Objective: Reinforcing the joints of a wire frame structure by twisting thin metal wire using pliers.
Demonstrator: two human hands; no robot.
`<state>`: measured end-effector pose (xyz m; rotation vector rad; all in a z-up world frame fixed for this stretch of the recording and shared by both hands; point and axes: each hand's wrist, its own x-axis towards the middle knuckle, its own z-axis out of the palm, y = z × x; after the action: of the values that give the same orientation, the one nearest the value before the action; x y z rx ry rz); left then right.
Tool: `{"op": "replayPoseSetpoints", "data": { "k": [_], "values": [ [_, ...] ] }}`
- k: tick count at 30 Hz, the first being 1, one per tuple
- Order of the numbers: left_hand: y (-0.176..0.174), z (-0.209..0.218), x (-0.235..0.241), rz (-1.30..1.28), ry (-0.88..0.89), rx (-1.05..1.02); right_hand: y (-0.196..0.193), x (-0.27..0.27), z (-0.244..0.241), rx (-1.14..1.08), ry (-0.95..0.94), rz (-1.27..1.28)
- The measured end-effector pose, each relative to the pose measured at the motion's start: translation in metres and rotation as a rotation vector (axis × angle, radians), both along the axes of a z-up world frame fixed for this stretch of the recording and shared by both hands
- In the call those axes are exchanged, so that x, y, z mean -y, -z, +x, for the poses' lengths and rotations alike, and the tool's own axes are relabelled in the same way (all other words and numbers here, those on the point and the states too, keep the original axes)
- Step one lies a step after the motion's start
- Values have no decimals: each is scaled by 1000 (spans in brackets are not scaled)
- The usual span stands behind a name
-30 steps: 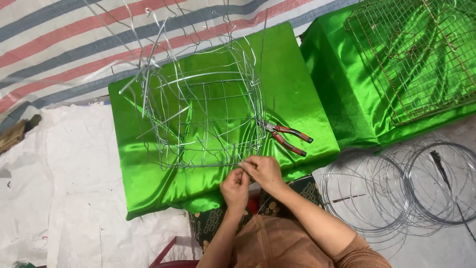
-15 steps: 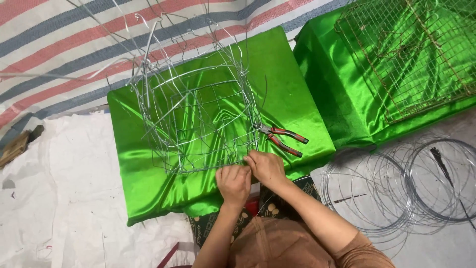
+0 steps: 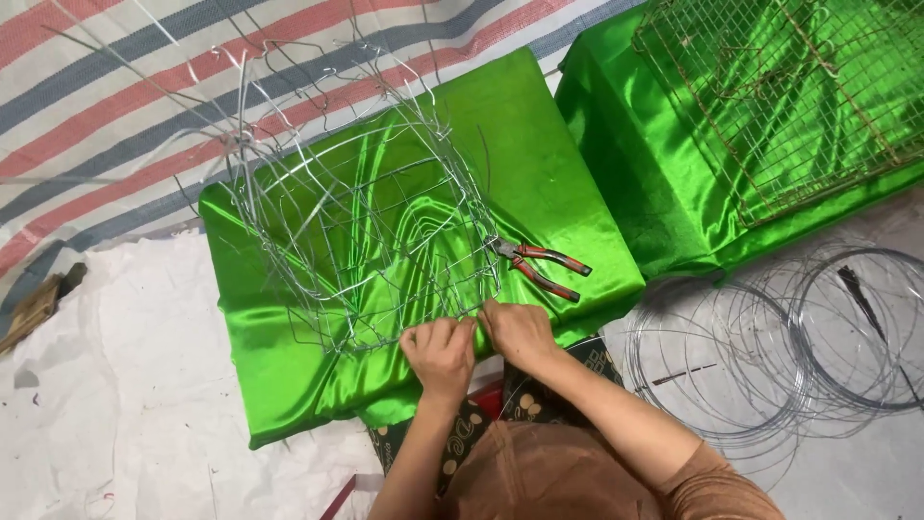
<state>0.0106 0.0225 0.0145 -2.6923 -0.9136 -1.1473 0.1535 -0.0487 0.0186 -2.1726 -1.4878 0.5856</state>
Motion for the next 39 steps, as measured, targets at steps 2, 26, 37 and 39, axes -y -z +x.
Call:
{"op": "replayPoseSetpoints", "data": {
  "k": [2, 26, 37, 39],
  "values": [
    [-13, 8, 1, 44, -92, -20, 11, 15, -6, 78, -51, -42],
    [-119, 43, 12, -542, -327, -876, -28, 26, 13, -90, -97, -131],
    [-87, 36, -11, -388, -402, -791, -18, 35, 18, -118, -112, -35],
    [-82, 33, -11, -360, -416, -769, -16, 31, 18, -133, -128, -41]
  ]
}}
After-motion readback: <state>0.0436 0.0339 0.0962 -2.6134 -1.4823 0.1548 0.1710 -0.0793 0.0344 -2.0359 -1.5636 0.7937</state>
